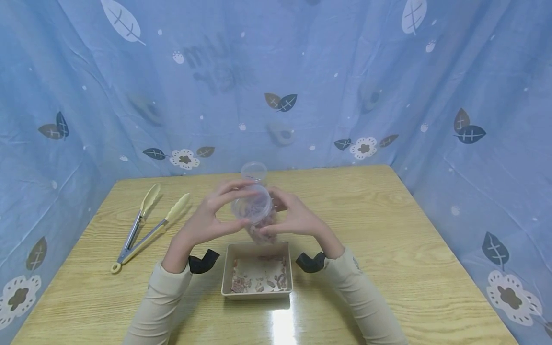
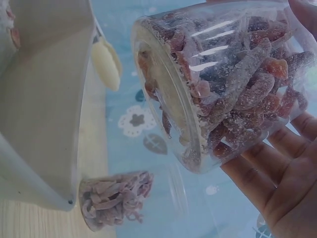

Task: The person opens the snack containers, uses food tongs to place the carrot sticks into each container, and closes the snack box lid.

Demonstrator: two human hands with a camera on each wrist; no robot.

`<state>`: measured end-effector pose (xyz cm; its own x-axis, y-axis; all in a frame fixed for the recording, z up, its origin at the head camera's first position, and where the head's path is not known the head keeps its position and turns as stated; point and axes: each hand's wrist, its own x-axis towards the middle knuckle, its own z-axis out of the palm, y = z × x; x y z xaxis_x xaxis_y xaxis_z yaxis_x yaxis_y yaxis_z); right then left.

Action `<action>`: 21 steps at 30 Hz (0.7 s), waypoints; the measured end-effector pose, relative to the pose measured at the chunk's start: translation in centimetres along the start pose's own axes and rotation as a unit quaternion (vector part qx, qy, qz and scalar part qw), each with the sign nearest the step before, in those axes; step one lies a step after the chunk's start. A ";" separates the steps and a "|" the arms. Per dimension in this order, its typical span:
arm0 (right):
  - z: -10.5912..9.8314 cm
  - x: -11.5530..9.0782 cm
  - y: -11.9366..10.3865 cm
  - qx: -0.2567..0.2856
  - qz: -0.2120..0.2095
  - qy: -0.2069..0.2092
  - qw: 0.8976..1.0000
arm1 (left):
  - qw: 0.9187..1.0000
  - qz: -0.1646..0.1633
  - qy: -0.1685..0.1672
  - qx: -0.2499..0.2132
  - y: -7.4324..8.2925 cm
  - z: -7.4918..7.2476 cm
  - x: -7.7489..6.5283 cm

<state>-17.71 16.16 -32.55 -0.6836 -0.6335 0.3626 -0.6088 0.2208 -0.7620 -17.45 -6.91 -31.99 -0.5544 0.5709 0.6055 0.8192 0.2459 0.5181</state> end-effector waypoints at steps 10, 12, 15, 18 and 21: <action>0.2 -0.2 3.0 0.009 -0.012 0.004 1.000 | 0.999 0.006 -0.034 -0.019 0.0 -0.2 -0.1; 0.2 -0.2 3.3 0.013 -0.022 0.007 1.000 | 0.999 0.000 -0.038 -0.021 0.0 -0.1 -0.1; 0.2 -0.2 3.6 0.020 -0.029 0.014 0.999 | 0.999 -0.018 -0.031 -0.024 0.0 0.0 -0.1; 0.3 -0.1 3.5 0.022 -0.020 0.026 0.999 | 0.999 -0.042 -0.003 -0.022 0.1 0.2 0.1; 0.5 0.0 3.1 0.021 -0.002 0.045 0.999 | 0.997 -0.067 0.031 -0.008 0.3 0.4 0.3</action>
<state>-19.39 16.43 -35.16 -0.7161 -0.5646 0.4104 -0.5952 0.1868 -0.7815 -17.31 -6.30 -31.89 -0.6670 0.4846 0.5660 0.7352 0.3045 0.6057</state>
